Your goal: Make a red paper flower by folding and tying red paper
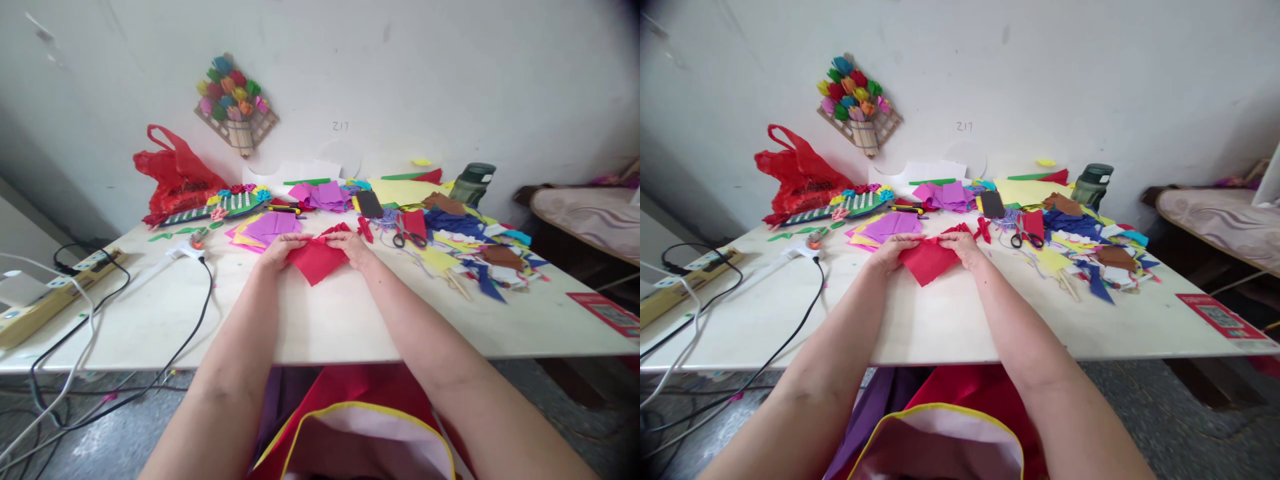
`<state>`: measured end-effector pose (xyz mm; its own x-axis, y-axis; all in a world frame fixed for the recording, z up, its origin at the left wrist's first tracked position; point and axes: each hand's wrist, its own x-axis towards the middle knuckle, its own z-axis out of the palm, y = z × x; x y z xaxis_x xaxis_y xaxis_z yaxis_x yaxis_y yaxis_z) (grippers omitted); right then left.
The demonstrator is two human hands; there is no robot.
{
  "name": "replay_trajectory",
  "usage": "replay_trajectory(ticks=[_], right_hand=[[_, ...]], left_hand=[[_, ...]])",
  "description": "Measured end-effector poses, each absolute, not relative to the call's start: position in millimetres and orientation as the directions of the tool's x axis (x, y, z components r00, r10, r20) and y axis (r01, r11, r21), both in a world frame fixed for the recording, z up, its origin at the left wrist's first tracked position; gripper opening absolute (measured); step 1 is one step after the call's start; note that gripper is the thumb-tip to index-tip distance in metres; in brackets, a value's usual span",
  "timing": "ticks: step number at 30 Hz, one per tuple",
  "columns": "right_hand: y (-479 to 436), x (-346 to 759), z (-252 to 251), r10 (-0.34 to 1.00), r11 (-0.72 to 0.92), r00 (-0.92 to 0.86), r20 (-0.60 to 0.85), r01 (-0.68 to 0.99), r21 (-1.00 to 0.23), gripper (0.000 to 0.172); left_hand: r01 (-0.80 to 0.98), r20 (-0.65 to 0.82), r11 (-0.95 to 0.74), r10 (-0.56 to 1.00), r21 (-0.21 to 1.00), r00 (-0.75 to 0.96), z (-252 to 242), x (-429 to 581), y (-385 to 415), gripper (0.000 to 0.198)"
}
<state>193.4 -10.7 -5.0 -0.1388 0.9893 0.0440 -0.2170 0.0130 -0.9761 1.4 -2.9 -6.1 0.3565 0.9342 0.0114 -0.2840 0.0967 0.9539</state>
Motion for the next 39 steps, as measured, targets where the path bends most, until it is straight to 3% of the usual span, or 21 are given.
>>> replay_trajectory(ticks=[12,22,30,39], right_hand=[[-14.3,195.5,-4.0,0.977,0.039,-0.194,0.085,-0.228,-0.973,0.021],[-13.4,193.8,-2.5,0.99,-0.004,-0.139,0.032,-0.251,-0.968,0.02],[-13.8,194.1,-5.2,0.971,-0.044,-0.24,0.014,-0.234,-0.971,0.022],[-15.6,195.7,-3.0,0.951,-0.019,-0.305,0.052,-0.223,-0.975,0.023]], left_hand=[[-0.29,0.056,0.025,0.962,0.957,0.269,-5.2,0.9,-3.8,0.024],[-0.019,0.051,-0.048,0.968,0.999,0.245,-4.4,-6.1,-2.4,0.029],[-0.034,-0.031,0.05,0.911,0.998,0.412,-1.6,-3.0,-8.7,0.038],[-0.184,-0.02,0.097,0.925,0.978,0.38,-0.7,-1.7,-8.5,0.034]])
